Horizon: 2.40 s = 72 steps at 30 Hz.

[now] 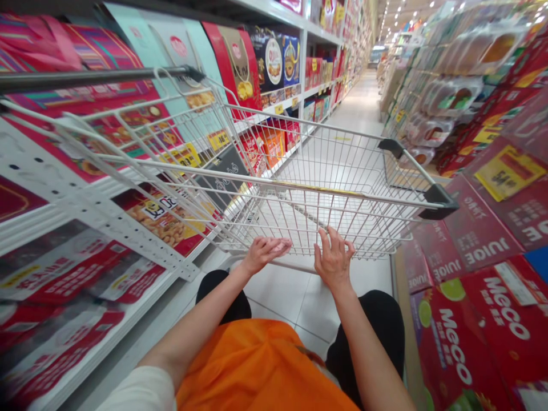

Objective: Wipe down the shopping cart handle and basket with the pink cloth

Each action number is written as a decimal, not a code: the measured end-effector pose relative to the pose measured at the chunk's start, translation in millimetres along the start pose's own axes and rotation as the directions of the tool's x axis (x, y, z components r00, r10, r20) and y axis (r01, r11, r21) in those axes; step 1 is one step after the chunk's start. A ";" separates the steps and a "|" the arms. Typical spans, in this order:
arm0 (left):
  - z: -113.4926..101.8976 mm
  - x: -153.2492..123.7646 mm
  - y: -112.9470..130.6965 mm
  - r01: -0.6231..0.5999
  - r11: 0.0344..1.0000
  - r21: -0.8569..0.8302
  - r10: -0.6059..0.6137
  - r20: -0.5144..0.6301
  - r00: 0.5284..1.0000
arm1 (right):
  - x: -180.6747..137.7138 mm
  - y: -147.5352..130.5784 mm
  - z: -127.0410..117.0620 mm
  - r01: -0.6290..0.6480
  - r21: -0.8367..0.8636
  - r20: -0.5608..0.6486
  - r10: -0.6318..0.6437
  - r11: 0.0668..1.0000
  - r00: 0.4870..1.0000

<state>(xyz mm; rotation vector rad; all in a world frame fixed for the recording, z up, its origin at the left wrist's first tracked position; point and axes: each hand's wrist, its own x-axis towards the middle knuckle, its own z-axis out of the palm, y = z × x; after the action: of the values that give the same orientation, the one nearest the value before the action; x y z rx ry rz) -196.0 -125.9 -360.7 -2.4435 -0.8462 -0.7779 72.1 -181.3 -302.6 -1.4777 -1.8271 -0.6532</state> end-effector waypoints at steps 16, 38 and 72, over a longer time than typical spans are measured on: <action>-9.8 -19.8 -36.8 -0.021 0.988 -0.155 0.035 0.086 0.996 | -9.5 2.9 5.9 -0.028 0.030 0.007 0.028 0.999 1.000; -40.8 -28.8 -54.3 -0.008 0.972 -0.233 0.036 0.117 0.993 | 14.4 -55.5 22.8 0.162 0.148 0.057 -0.172 0.976 0.983; -5.5 -29.3 0.3 0.793 0.491 -0.361 -0.779 -0.589 0.214 | 1.2 -53.4 25.2 0.171 0.131 -0.013 -0.171 0.977 0.985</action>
<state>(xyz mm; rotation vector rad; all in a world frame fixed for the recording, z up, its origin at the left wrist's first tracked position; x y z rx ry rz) -216.9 -141.4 -375.1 -1.2272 -1.7373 -1.8815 15.0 -173.9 -315.7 -1.2443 -1.9720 -0.6027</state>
